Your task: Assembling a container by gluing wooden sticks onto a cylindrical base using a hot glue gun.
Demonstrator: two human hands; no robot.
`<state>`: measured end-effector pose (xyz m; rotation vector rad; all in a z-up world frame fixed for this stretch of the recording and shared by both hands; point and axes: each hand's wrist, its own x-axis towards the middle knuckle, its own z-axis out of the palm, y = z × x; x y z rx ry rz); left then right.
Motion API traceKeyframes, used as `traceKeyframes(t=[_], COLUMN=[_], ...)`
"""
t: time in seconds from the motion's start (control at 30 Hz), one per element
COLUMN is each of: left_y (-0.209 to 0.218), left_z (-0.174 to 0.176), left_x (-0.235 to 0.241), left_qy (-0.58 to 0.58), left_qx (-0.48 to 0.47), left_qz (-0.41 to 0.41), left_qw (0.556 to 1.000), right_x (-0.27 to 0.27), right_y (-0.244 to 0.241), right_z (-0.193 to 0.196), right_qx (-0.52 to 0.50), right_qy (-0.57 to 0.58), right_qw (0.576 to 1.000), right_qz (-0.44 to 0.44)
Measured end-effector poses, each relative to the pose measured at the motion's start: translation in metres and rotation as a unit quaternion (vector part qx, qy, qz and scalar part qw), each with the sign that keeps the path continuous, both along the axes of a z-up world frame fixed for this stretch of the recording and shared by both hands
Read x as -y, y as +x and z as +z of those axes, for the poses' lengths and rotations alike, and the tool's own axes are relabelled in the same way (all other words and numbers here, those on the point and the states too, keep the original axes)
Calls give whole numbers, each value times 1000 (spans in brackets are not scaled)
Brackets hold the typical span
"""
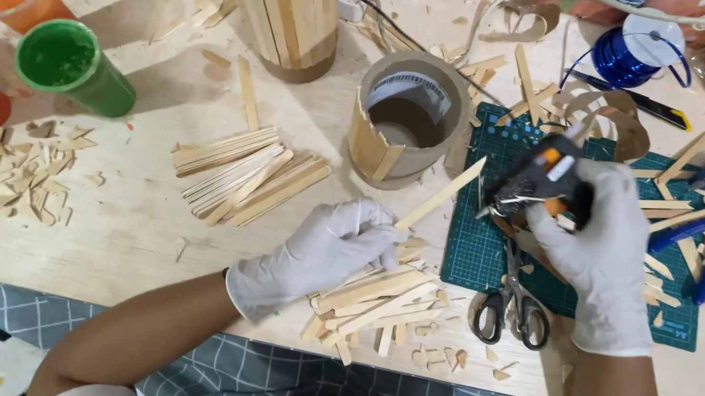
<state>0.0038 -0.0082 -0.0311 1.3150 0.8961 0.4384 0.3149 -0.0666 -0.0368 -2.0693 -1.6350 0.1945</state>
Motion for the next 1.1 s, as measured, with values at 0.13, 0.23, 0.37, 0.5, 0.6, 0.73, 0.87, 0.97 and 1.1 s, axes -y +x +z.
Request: traceKeyframes(t=[0.13, 0.23, 0.37, 0.5, 0.6, 0.73, 0.87, 0.97, 1.1], left_y=[-1, -2, -4, -5, -5, -5, -4, -4, -4], left_z=[-11, -21, -24, -30, -21, -20, -15, -15, -9], left_x=[3, 5, 3, 4, 0, 1, 0, -1, -2], left_qy=[2, -9, -8, -6, -3, -25, -26, -32, -32], left_qx=[-2, 20, 31, 28, -27, -23, -45, -50, -60], left_qz=[-1, -10, -17, -22, -43, -28, -33, -29, -25], left_qw=[1000, 1000, 999, 999, 999, 999, 998, 998, 997], right_x=[13, 16, 16, 17, 20, 21, 24, 24, 23], right_y=[-10, -21, -29, -36, -34, -32, -30, -31, -29], right_z=[-14, -25, -27, -30, -41, -43, -48, -46, -46], right_qx=[36, 90, 87, 59, 113, 109, 106, 104, 92], right_qy=[273, 298, 254, 279, 316, 317, 324, 323, 318], right_qw=[956, 944, 958, 951, 930, 930, 929, 928, 930], right_qz=[99, 112, 96, 123, 153, 151, 144, 155, 162])
